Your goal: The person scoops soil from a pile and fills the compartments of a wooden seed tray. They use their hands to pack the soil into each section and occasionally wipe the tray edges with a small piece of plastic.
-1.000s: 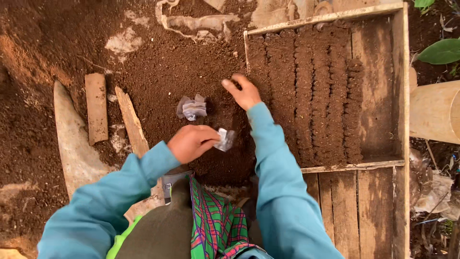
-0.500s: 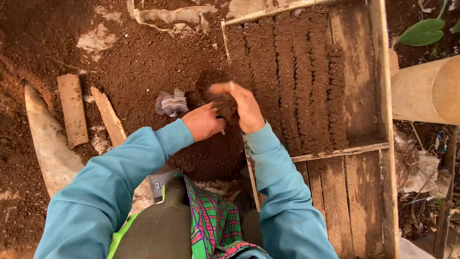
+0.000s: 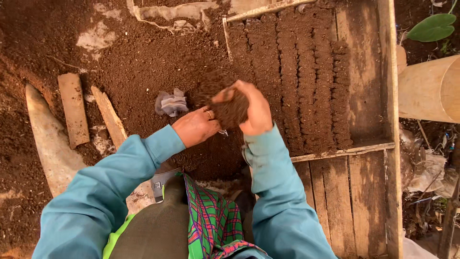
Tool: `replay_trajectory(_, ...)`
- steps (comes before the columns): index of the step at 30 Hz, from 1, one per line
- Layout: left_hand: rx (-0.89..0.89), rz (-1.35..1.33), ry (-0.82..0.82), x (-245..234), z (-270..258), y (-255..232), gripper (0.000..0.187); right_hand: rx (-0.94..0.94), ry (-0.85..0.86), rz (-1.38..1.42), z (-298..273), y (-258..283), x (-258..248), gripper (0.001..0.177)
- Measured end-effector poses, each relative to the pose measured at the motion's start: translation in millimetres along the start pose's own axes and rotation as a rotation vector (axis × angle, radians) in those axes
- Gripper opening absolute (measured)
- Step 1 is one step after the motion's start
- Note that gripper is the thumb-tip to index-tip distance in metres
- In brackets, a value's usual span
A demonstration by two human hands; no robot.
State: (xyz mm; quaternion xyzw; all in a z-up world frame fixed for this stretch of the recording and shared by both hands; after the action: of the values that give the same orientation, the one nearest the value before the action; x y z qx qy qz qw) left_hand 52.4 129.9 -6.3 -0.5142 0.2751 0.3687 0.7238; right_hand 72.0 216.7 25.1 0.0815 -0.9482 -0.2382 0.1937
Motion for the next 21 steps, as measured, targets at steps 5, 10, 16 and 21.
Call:
replay_trajectory(5,-0.005,0.040,0.010,-7.6,3.3,0.6,0.016,-1.147,0.256,-0.928,-54.4,13.2,-5.8,0.047)
replay_trajectory(10,-0.381,-0.687,0.030,-53.6,1.8,-8.4,0.031,-0.734,0.570,-0.791,-25.9,-44.9,-27.3,0.068)
replay_trajectory(16,-0.804,-1.159,-0.023,10.5,-44.7,2.0,0.068,-0.892,0.416,-1.020,-33.8,-26.4,-11.5,0.080)
replay_trajectory(21,-0.822,-0.877,0.057,49.9,-67.1,27.4,0.058,-0.802,0.086,-1.188,40.9,-13.0,-23.8,0.097)
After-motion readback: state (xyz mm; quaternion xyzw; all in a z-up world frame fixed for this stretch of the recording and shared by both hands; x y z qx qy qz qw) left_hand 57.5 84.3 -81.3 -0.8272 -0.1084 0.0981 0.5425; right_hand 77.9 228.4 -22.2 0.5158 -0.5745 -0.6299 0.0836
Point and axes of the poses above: each hand's wrist, its own z-axis towards the middle knuckle, its own x-axis out of the palm, y = z × x, the point moved 10 cm from there along z, towards the middle knuckle, and after that the axes turned 8 degrees about -y, right-handed, at the moved point
